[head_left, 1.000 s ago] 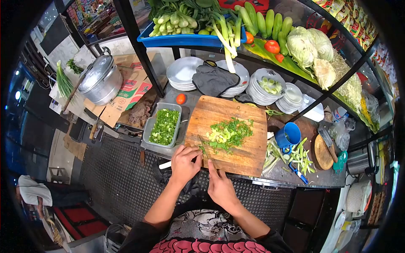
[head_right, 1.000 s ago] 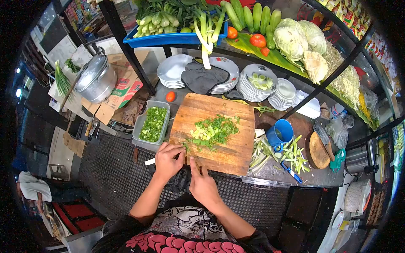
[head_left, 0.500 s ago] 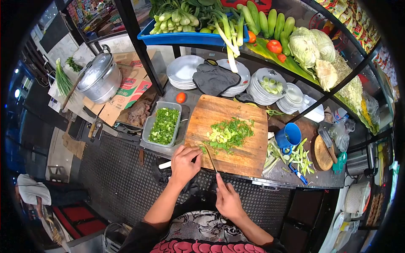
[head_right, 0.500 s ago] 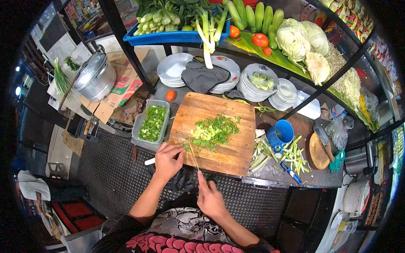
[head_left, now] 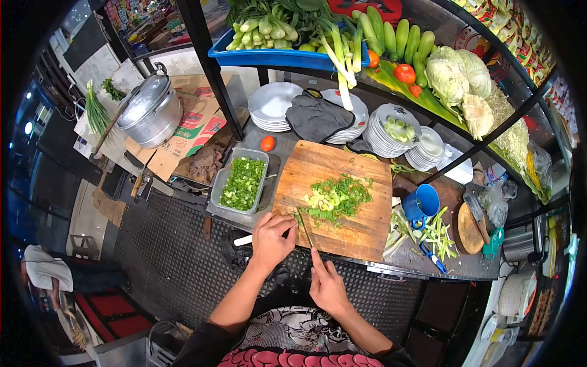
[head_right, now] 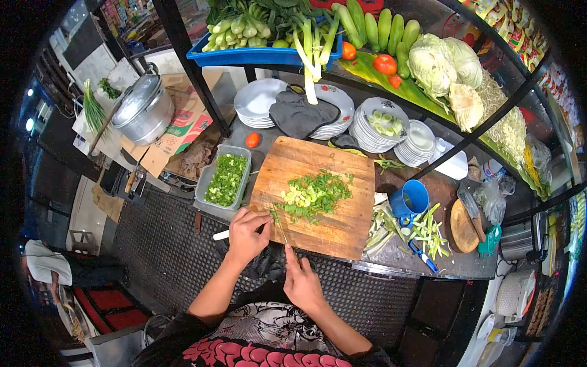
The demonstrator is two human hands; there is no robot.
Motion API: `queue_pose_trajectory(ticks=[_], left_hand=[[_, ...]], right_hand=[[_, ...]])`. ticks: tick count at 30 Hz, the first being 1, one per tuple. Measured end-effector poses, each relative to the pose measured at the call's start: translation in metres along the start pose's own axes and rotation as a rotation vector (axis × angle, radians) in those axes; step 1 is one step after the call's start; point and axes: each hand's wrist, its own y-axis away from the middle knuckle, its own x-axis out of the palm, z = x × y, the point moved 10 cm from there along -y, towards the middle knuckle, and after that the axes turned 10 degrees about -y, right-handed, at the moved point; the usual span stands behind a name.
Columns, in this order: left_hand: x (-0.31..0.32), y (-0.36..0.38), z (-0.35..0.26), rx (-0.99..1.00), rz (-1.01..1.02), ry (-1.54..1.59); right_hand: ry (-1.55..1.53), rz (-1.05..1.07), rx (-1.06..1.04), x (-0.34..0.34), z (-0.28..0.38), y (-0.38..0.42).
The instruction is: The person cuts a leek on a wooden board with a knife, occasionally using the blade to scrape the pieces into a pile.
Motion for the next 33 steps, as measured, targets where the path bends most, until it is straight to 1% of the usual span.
queue_pose_trajectory(ticks=[4, 7, 18, 22, 25, 26, 27, 29, 30, 33], left_hand=[[0.001, 0.001, 0.000, -0.005, 0.002, -0.017], [0.001, 0.000, -0.001, -0.005, 0.006, -0.017], [0.003, 0.001, 0.000, -0.013, 0.004, -0.034], [0.003, 0.001, 0.000, -0.015, 0.004, -0.030], [0.003, 0.002, 0.000, -0.009, 0.004, -0.036], [0.003, 0.002, 0.001, -0.013, -0.002, -0.032], [0.002, 0.003, 0.001, -0.014, -0.007, -0.025], [0.003, 0.003, 0.001, -0.013, -0.011, -0.014], [0.003, 0.004, 0.001, -0.012, -0.012, -0.013], [0.003, 0.005, 0.001, -0.014, -0.008, -0.017]], right_hand=[[0.000, 0.026, 0.015, -0.001, 0.002, -0.002], [-0.012, 0.015, -0.020, 0.000, 0.003, -0.006], [0.116, 0.033, -0.012, 0.002, 0.020, -0.022], [0.137, 0.049, -0.001, -0.009, 0.022, 0.002], [0.100, 0.032, -0.019, -0.027, 0.011, 0.037], [-0.006, -0.001, -0.032, -0.034, 0.011, 0.044], [-0.023, -0.016, -0.031, -0.035, 0.010, 0.046], [-0.052, -0.044, -0.031, -0.038, 0.007, 0.049], [-0.071, -0.027, 0.025, -0.035, 0.004, 0.045], [-0.051, 0.001, 0.026, -0.017, 0.004, 0.025]])
